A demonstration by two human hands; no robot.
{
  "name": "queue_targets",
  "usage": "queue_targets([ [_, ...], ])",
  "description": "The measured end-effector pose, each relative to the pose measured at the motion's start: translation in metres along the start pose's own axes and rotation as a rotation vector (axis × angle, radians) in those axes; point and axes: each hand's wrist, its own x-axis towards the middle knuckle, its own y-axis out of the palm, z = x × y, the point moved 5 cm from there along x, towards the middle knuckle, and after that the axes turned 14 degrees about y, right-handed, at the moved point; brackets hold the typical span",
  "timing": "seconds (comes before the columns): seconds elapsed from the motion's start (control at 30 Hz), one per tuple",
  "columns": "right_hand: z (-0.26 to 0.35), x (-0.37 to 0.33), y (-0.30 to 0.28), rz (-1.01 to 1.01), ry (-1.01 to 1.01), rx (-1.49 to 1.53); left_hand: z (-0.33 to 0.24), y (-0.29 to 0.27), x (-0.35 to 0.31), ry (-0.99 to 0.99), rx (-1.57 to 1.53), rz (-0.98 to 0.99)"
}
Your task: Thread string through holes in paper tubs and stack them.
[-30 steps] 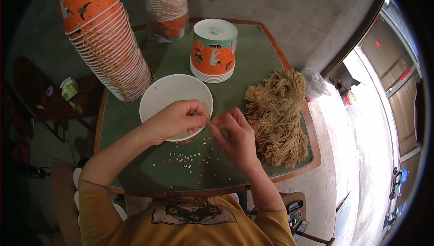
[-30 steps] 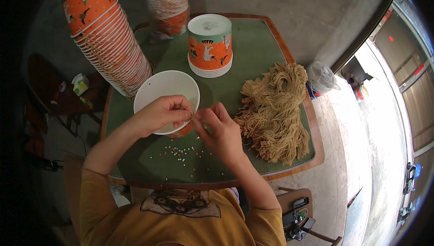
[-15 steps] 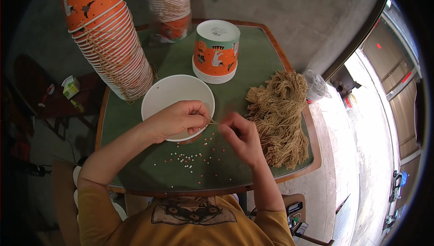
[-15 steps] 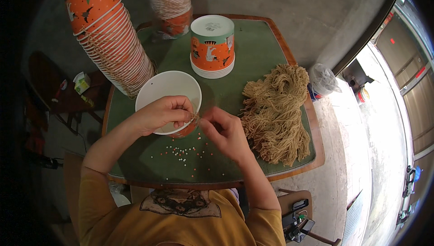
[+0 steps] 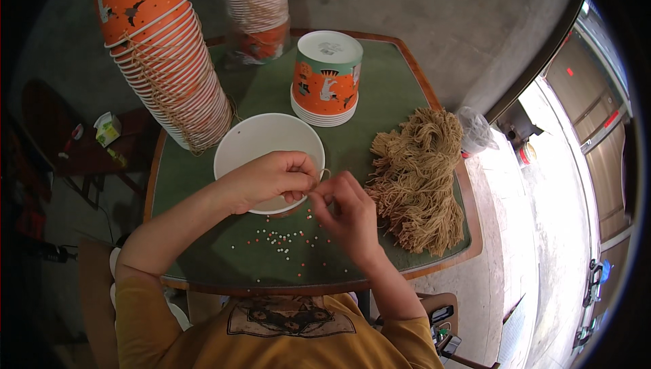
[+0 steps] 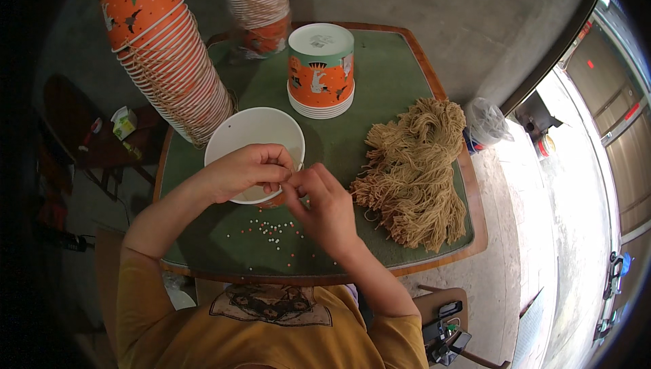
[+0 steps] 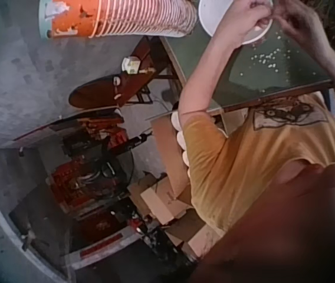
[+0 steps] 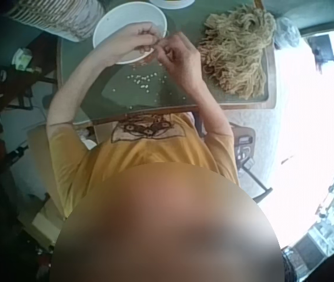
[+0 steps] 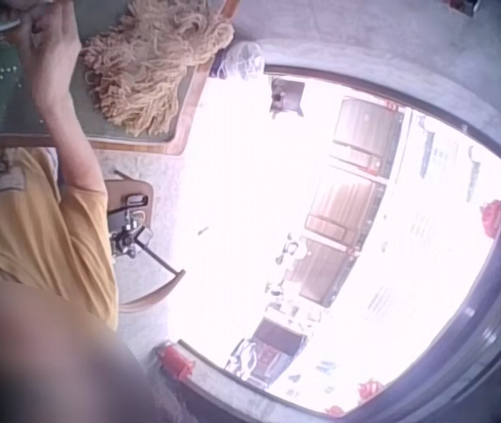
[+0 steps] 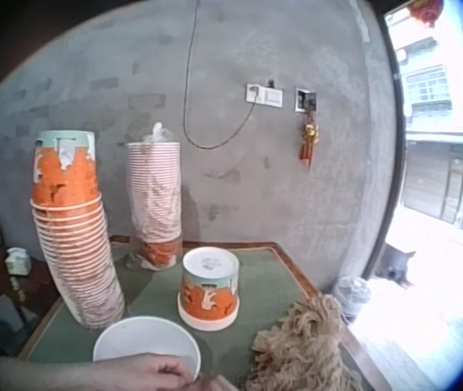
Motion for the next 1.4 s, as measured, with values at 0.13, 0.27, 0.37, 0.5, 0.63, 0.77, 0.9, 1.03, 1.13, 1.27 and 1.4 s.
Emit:
queue_targets([
  [0.13, 0.003, -0.005, 0.011, -0.071, -0.138, -0.043, 0.003, -0.001, 0.001, -0.037, -0.127, 0.009],
  [0.27, 0.007, -0.005, 0.009, -0.142, -0.23, -0.121, 0.005, -0.003, -0.001, -0.05, -0.206, -0.07],
  [0.37, 0.007, -0.005, 0.006, -0.14, -0.24, -0.153, 0.003, -0.005, -0.003, -0.026, -0.216, -0.069],
  [0.5, 0.001, -0.004, 0.006, -0.101, -0.226, -0.107, 0.006, -0.008, -0.003, 0.009, -0.196, -0.026],
  [0.63, 0.001, -0.005, 0.006, -0.059, -0.204, -0.113, 0.004, -0.009, -0.004, 0.056, -0.083, -0.05],
  [0.77, -0.014, -0.007, 0.011, -0.029, 0.052, 0.155, -0.006, -0.005, -0.006, 0.174, 0.125, -0.028],
  [0.9, -0.029, -0.006, 0.012, 0.11, 0.354, 0.494, -0.025, 0.009, -0.013, 0.328, 0.524, -0.052],
  [1.03, -0.023, -0.005, 0.014, 0.117, 0.23, 0.263, -0.041, 0.025, -0.021, 0.621, 0.87, -0.104],
  [1.13, -0.023, -0.005, 0.017, 0.084, 0.296, 0.417, -0.043, 0.029, -0.022, 0.731, 0.988, -0.087],
  [1.27, -0.028, -0.005, 0.011, -0.03, 0.292, 0.538, -0.039, 0.022, -0.017, 0.61, 0.845, -0.064],
  [1.4, -0.035, -0.006, 0.017, 0.062, 0.351, 0.496, -0.034, 0.019, -0.016, 0.596, 0.801, -0.031],
])
